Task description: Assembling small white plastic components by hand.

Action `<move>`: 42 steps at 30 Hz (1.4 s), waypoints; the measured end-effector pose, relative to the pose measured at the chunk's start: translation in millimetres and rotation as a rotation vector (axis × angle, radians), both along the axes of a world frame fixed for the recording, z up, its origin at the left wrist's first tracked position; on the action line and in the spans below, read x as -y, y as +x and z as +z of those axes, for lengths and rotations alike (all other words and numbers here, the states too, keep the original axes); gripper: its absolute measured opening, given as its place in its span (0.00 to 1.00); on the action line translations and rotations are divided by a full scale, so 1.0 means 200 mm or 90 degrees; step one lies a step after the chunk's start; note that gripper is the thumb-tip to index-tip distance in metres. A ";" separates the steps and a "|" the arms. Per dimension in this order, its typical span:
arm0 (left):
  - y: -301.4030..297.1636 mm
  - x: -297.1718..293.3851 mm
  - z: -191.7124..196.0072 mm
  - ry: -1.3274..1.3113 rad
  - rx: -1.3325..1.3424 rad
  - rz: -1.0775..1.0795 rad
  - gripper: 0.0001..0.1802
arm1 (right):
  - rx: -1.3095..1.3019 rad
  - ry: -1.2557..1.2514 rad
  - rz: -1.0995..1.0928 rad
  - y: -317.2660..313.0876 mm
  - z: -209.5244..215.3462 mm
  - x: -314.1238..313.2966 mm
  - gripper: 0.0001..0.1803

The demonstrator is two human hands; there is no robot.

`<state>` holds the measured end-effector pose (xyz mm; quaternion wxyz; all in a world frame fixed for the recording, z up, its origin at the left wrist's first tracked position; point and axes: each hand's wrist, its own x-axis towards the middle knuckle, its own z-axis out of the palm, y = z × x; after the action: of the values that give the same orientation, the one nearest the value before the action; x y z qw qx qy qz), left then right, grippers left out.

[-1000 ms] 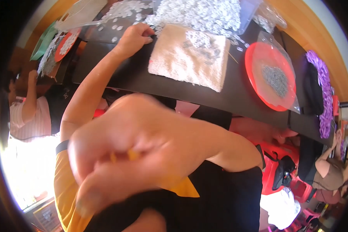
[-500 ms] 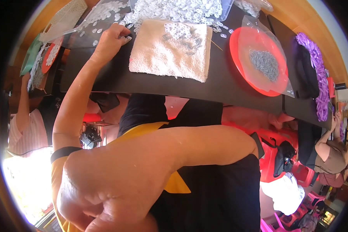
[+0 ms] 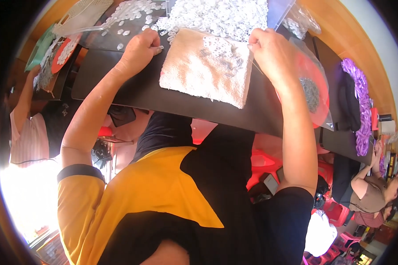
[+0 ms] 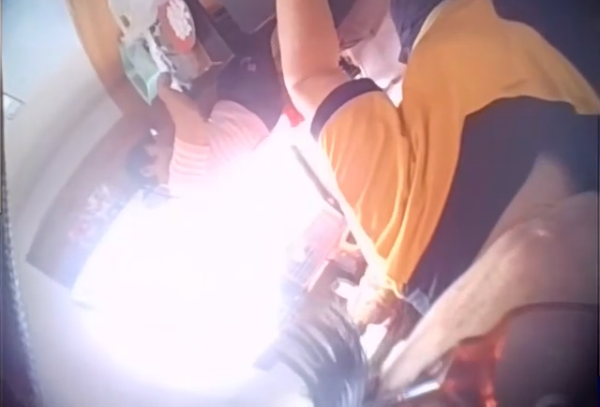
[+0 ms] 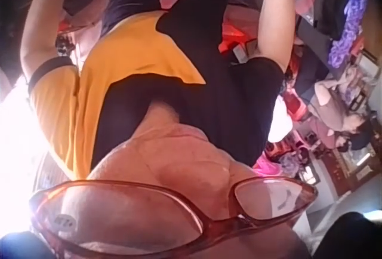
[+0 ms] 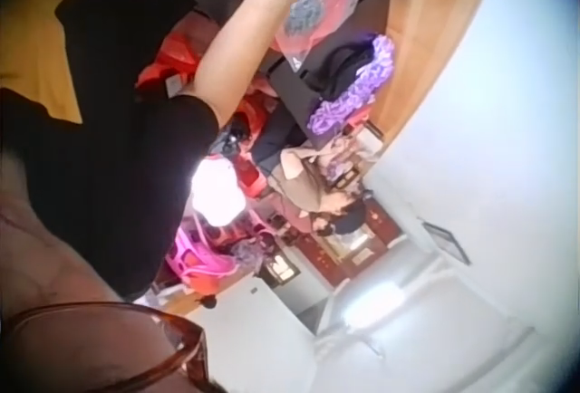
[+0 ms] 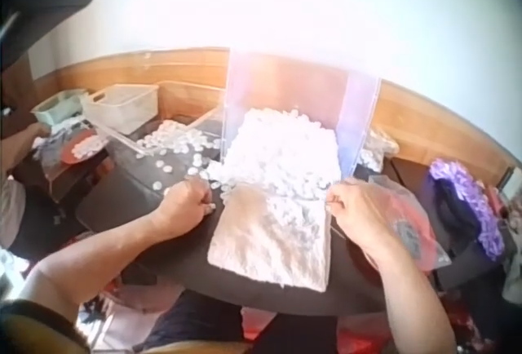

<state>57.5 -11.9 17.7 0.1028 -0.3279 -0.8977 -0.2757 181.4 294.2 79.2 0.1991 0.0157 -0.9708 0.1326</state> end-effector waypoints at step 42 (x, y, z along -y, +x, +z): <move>0.15 -0.09 0.12 0.320 0.336 -0.069 0.07 | -0.020 -0.548 0.229 -0.24 -0.10 0.43 0.03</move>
<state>87.8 6.5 41.9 -0.0698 -0.2569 -0.7790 -0.5677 133.4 208.6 58.3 0.1757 0.1014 -0.8063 0.5556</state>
